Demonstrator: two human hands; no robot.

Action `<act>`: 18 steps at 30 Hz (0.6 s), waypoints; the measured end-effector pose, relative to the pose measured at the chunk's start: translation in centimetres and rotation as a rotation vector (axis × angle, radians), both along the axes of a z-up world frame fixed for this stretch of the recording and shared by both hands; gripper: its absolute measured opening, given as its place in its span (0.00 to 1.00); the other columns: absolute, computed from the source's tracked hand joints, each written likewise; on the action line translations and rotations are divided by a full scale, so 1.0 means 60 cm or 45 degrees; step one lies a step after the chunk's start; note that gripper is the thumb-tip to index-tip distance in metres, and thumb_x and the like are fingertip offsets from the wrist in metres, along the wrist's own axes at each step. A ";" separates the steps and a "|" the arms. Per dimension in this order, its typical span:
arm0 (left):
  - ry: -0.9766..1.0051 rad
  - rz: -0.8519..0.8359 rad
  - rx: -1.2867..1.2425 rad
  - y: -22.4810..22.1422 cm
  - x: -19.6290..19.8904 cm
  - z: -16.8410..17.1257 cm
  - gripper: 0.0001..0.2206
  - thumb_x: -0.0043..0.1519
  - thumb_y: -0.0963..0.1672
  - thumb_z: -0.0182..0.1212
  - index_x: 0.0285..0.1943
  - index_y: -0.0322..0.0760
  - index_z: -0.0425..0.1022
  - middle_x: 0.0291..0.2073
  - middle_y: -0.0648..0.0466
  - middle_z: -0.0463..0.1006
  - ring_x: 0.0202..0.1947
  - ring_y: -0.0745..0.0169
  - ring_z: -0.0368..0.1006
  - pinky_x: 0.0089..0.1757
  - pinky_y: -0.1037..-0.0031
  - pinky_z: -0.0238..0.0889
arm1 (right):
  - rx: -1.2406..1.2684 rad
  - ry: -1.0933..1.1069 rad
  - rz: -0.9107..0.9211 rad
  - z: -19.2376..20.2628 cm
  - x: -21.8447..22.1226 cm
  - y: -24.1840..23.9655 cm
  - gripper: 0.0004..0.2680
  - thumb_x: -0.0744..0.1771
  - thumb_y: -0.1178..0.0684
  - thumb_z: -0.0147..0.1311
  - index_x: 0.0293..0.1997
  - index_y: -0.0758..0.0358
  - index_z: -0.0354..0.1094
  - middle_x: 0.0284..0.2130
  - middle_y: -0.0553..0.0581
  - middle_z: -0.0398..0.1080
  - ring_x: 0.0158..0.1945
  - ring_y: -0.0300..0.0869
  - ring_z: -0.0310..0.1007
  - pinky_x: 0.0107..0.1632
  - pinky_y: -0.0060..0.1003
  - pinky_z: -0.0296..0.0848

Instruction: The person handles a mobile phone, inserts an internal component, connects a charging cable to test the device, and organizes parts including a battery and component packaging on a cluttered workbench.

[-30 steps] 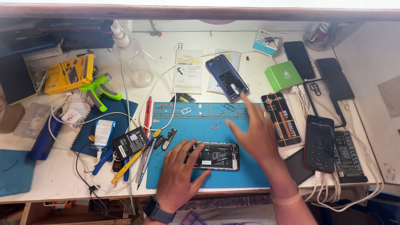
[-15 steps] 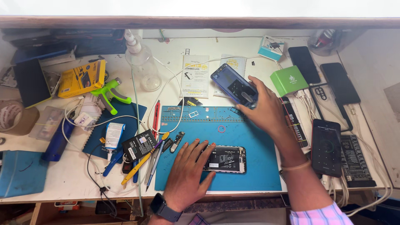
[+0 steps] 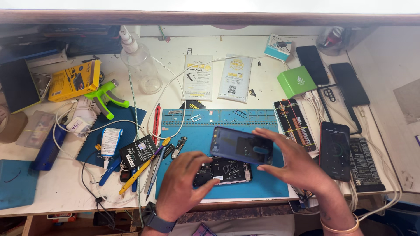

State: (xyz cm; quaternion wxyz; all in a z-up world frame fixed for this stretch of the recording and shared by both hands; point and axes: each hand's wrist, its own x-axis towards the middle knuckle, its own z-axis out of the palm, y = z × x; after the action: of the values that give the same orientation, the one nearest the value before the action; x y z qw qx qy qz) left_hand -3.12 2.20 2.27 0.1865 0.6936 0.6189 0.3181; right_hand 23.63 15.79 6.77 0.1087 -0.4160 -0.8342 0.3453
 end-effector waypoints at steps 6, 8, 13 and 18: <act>-0.035 0.000 0.228 0.006 0.002 -0.008 0.44 0.49 0.52 0.76 0.73 0.37 0.56 0.65 0.42 0.68 0.66 0.38 0.61 0.61 0.50 0.53 | -0.022 -0.012 0.270 -0.017 -0.022 -0.015 0.33 0.58 0.51 0.70 0.70 0.52 0.54 0.64 0.55 0.64 0.67 0.49 0.63 0.67 0.46 0.61; -0.019 -0.023 0.169 0.009 0.003 -0.017 0.45 0.49 0.52 0.76 0.74 0.39 0.55 0.64 0.43 0.68 0.66 0.39 0.62 0.62 0.51 0.53 | -0.038 0.002 0.330 -0.022 -0.025 -0.015 0.33 0.58 0.51 0.70 0.70 0.53 0.54 0.65 0.55 0.64 0.67 0.49 0.63 0.67 0.46 0.61; -0.021 -0.023 0.089 -0.002 0.002 -0.029 0.45 0.49 0.52 0.77 0.74 0.39 0.55 0.62 0.44 0.69 0.64 0.40 0.63 0.62 0.52 0.53 | 0.042 0.226 0.411 -0.026 -0.017 0.003 0.34 0.60 0.48 0.70 0.71 0.62 0.53 0.64 0.63 0.64 0.67 0.56 0.61 0.67 0.54 0.59; -0.044 -0.033 0.067 -0.005 0.000 -0.031 0.45 0.49 0.52 0.77 0.74 0.39 0.55 0.62 0.44 0.69 0.65 0.40 0.62 0.62 0.52 0.52 | 0.418 0.068 -0.165 -0.062 -0.060 0.070 0.12 0.65 0.52 0.61 0.54 0.57 0.74 0.43 0.56 0.77 0.45 0.48 0.79 0.50 0.43 0.75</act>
State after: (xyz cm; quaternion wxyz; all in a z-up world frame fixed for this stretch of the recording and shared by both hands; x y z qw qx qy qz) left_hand -3.15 1.92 0.38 0.1828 0.7006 0.5980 0.3437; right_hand 20.02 19.98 3.08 0.2192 -0.4362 -0.8477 0.2074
